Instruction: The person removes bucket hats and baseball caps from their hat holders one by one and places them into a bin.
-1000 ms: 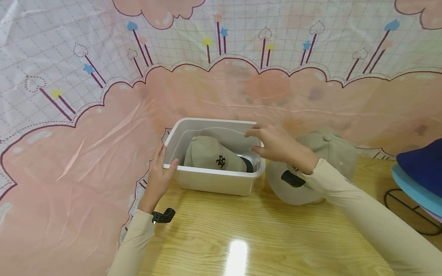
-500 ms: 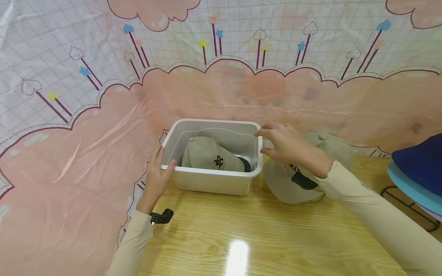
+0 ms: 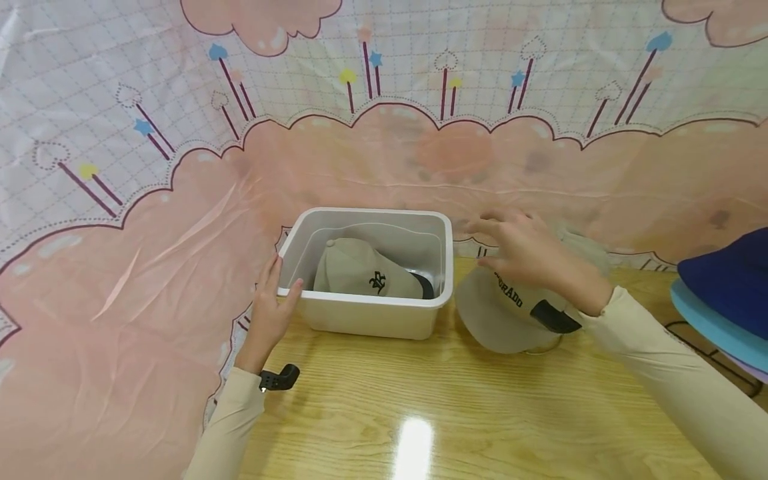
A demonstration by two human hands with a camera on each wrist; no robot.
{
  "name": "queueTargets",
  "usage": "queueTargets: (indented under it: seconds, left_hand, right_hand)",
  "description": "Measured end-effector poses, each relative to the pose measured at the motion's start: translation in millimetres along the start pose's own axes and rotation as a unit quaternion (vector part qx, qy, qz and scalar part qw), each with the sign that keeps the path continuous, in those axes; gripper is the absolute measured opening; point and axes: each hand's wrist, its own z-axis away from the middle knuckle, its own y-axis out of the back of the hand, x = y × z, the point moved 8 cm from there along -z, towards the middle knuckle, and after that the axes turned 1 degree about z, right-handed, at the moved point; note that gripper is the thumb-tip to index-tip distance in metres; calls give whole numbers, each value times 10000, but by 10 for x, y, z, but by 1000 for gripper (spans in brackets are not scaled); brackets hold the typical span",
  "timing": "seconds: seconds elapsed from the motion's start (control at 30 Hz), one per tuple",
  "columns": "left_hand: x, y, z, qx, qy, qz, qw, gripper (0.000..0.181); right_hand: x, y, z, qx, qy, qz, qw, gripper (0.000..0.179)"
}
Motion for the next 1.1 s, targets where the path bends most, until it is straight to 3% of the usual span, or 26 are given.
queueTargets:
  seconds: [0.63, 0.9, 1.1]
  left_hand:
    - [-25, 21, 13, -68, 205, 37, 9998, 68]
    - [-15, 12, 12, -59, 145, 121, 9998, 68]
    - [-21, 8, 12, -45, 164, 77, 9998, 69]
  right_hand:
    - [242, 105, 306, -67, -250, 464, 9986, 54]
    - [382, 108, 410, -224, -523, 599, 9966, 56]
    - [461, 138, 497, -188, -456, 615, 9969, 56]
